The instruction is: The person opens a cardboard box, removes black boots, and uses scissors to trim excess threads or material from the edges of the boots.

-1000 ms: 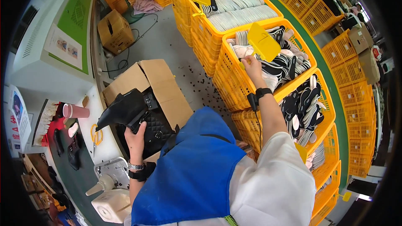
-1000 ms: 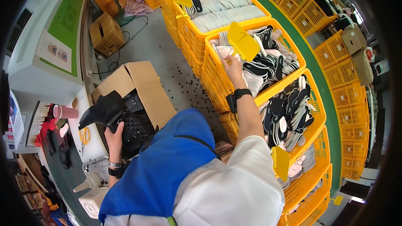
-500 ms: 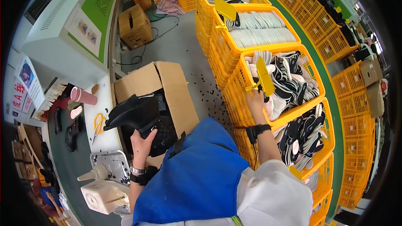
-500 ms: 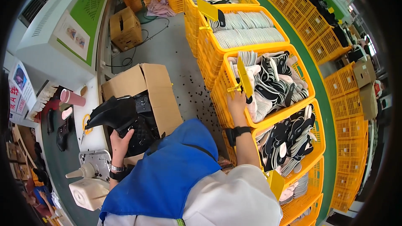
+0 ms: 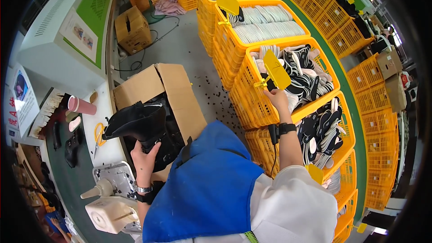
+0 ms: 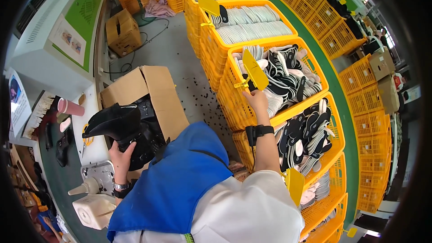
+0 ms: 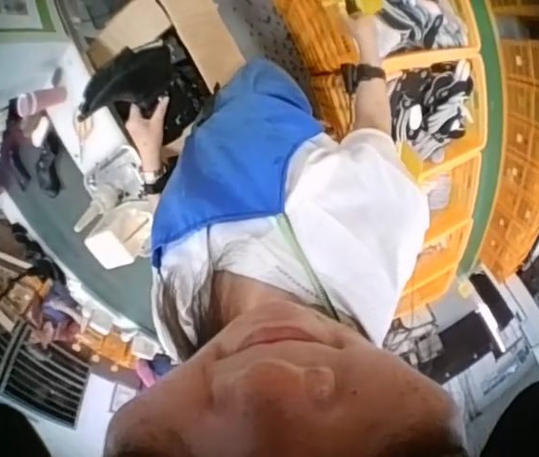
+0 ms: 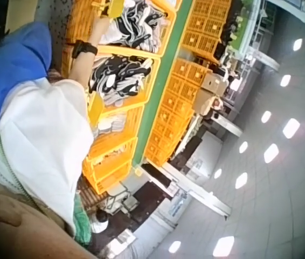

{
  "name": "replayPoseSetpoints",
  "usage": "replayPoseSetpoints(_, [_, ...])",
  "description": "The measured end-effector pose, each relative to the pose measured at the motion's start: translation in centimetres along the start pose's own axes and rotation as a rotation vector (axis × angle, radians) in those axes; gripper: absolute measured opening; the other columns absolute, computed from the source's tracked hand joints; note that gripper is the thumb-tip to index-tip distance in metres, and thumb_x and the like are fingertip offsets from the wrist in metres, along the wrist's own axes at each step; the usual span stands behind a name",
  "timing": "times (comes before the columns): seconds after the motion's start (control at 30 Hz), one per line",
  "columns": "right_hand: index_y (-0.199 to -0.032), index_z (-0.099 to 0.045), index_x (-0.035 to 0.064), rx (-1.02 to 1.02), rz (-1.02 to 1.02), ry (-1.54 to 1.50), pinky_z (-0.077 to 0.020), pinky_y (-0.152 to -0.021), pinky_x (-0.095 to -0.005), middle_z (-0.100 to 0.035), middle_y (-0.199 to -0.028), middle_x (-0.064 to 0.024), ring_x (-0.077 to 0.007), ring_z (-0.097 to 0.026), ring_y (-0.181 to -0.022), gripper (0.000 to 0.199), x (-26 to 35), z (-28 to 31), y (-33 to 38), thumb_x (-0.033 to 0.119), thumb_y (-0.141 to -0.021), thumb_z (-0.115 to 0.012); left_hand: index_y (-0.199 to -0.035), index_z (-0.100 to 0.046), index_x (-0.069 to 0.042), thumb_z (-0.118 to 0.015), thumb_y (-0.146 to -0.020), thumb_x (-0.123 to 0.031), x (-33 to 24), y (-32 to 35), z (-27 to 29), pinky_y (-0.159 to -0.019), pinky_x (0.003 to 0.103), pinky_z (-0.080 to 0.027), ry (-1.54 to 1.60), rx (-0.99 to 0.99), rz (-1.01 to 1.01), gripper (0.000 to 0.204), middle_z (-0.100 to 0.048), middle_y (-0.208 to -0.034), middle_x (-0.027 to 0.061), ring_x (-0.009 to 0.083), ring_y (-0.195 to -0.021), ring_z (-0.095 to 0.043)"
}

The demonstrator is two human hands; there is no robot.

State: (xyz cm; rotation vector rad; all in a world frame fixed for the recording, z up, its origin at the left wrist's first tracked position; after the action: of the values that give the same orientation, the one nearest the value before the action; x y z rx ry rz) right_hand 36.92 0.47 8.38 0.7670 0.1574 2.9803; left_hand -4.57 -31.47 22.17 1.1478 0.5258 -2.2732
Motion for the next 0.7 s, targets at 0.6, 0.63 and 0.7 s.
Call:
replayPoseSetpoints(0.6, [-0.076,-0.064,0.0014,-0.320,0.011,0.148,-0.0478,-0.059,-0.0404,-0.061,-0.067,-0.0186,-0.0352,-0.060,-0.066,0.037,2.3,4.1,0.4,0.038,-0.076,-0.061,-0.094,-0.057,0.007,-0.072,-0.066,-0.007,-0.2,0.2,-1.2,-0.066,0.026,-0.048,0.037,0.084,-0.029,0.035,-0.066,-0.082,0.0148,0.0181,-0.074,-0.064])
replayPoseSetpoints(0.63, [-0.076,-0.064,0.0014,-0.320,0.006,0.148,-0.0478,-0.059,-0.0404,-0.061,-0.067,-0.0186,-0.0352,-0.060,-0.066,0.037,1.8,3.7,0.3,0.038,-0.076,-0.061,-0.094,-0.057,0.007,-0.072,-0.066,-0.007,-0.3,0.2,-1.2,-0.066,0.026,-0.048,0.036,0.089,-0.031,0.035,-0.066,-0.082,0.0148,0.0181,-0.074,-0.064])
replayPoseSetpoints(0.7, [-0.067,-0.064,0.0042,-0.432,0.111,0.161,-0.0476,-0.056,-0.0427,-0.060,-0.063,-0.0171,-0.0345,-0.060,-0.059,0.036,2.4,3.8,0.5,0.039,-0.077,-0.058,-0.094,-0.057,0.007,-0.072,-0.066,-0.007,-0.6,0.3,-1.0,-0.066,0.026,-0.048,0.033,0.075,-0.058,0.034,-0.066,-0.082,0.0149,0.0179,-0.074,-0.064])
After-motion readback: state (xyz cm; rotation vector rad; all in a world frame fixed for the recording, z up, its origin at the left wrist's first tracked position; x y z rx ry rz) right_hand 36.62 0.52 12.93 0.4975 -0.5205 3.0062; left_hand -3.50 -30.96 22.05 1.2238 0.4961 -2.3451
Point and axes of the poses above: each hand's wrist, its own y-axis away from the middle knuckle, its own z-axis out of the back of the hand, x = y × z, the point moved 7 cm from there along -y, towards the middle knuckle
